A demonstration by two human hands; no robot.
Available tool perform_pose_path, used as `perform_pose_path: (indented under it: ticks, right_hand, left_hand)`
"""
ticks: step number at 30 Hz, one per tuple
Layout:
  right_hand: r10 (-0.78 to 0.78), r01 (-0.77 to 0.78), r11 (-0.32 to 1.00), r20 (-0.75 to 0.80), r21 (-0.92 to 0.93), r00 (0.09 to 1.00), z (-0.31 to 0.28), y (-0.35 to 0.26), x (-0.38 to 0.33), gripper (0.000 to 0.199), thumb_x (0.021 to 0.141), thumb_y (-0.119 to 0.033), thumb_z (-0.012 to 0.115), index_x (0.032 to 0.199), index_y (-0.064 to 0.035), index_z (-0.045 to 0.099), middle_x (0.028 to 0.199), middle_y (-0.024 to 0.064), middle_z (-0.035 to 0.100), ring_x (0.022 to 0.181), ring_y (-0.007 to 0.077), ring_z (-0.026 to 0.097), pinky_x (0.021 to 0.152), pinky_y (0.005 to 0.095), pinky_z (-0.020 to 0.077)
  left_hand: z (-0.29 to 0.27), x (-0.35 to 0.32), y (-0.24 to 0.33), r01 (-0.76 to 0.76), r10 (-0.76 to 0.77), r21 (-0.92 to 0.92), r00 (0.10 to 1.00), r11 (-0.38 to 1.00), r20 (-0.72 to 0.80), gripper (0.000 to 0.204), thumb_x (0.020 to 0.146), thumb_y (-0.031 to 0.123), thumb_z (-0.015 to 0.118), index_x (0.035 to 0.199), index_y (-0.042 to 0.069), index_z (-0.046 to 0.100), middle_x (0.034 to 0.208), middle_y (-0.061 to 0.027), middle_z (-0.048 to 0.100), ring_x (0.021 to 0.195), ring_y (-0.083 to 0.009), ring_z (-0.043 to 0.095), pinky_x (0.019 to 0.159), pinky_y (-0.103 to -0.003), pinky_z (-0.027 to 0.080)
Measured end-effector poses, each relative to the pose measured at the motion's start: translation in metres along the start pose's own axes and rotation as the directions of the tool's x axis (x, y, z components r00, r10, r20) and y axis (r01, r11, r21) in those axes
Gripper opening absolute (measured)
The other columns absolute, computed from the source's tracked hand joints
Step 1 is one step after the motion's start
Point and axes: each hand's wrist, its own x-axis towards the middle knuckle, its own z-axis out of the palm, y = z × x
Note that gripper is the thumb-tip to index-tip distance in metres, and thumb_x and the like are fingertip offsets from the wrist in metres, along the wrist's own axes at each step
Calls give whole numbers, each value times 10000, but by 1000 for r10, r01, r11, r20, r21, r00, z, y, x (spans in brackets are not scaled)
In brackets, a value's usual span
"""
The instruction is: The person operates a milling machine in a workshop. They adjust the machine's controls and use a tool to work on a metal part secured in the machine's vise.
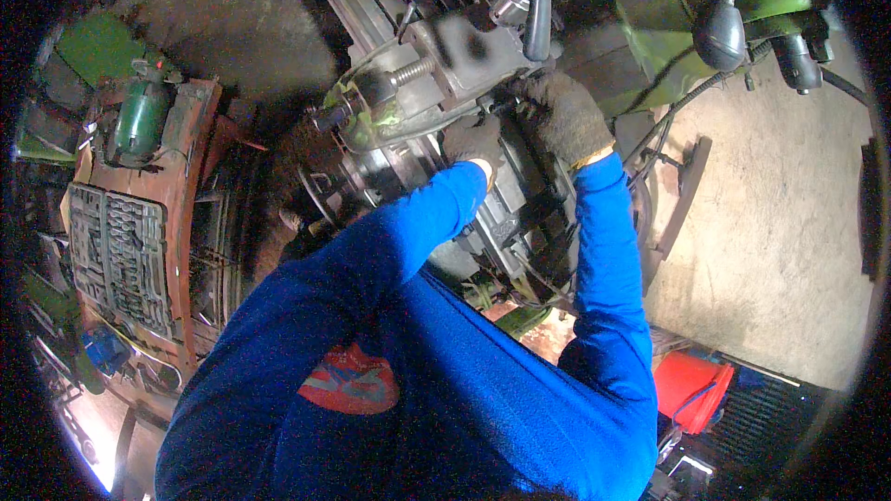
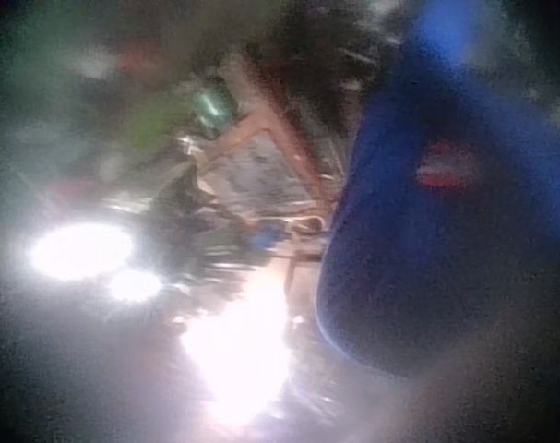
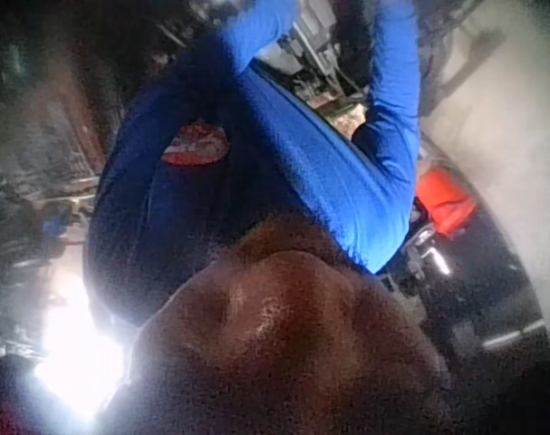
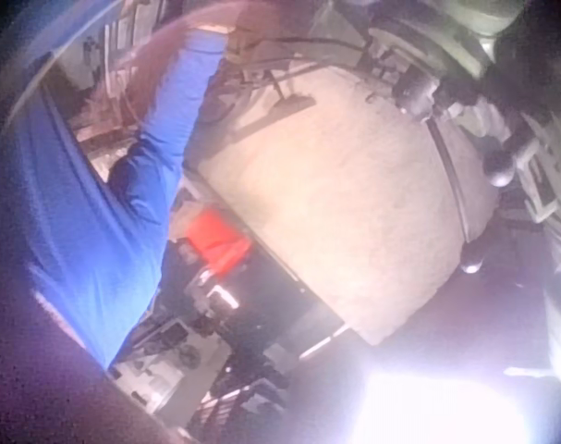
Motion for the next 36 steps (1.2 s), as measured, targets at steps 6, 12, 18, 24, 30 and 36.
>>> perform_pose_path:
  ticks: [6,12,18,24,30,36]
  right_hand:
    - [90,-87,980,7,-177,996,4,-3,6,258,972,-217,729,1201,-145,825,1191,198,770,1138,435,710,990,511,579]
    - [136,-134,990,-45,37,990,17,-13,-1,286,975,-192,716,1226,-95,810,1217,199,773,1150,434,710,1029,495,567]
    - [294,-234,940,-237,248,926,50,-15,-11,364,948,-145,721,1285,-21,779,1252,228,777,1207,398,734,1070,472,554]
    - [452,-264,842,-350,470,820,72,-17,-19,483,944,-140,737,1413,-22,730,1360,236,768,1286,393,718,1132,454,538]
    - [608,-250,527,-155,812,778,90,-7,-20,490,965,-138,708,1442,-26,710,1395,216,752,1260,374,723,1116,449,541]
    - [563,-233,599,-196,766,803,98,9,-22,438,1019,-152,669,1445,-59,711,1351,171,754,1199,287,725,1046,407,567]
  left_hand:
    - [-12,50,-32,138,-95,-227,977,964,189,261,1031,263,748,1181,50,732,823,-106,721,624,-276,668,567,-449,548]
    - [3,-27,25,13,-13,25,1000,1000,-13,210,1050,261,731,1156,79,731,833,-108,721,607,-272,653,558,-454,532]
    - [4,-33,30,38,-37,-21,999,999,29,165,1052,237,729,1082,75,727,826,-96,719,591,-261,648,539,-443,534]
    - [1,-38,39,27,-27,11,1000,1000,11,150,1054,213,727,1009,70,722,820,-84,717,575,-249,643,520,-432,536]
    - [6,-37,35,13,-13,-12,1000,1000,-23,127,1048,193,732,1026,69,722,834,-78,719,582,-233,641,516,-414,537]
    - [13,-40,30,59,-60,-114,998,992,-5,119,1039,176,740,1089,69,724,859,-75,724,602,-216,639,520,-394,539]
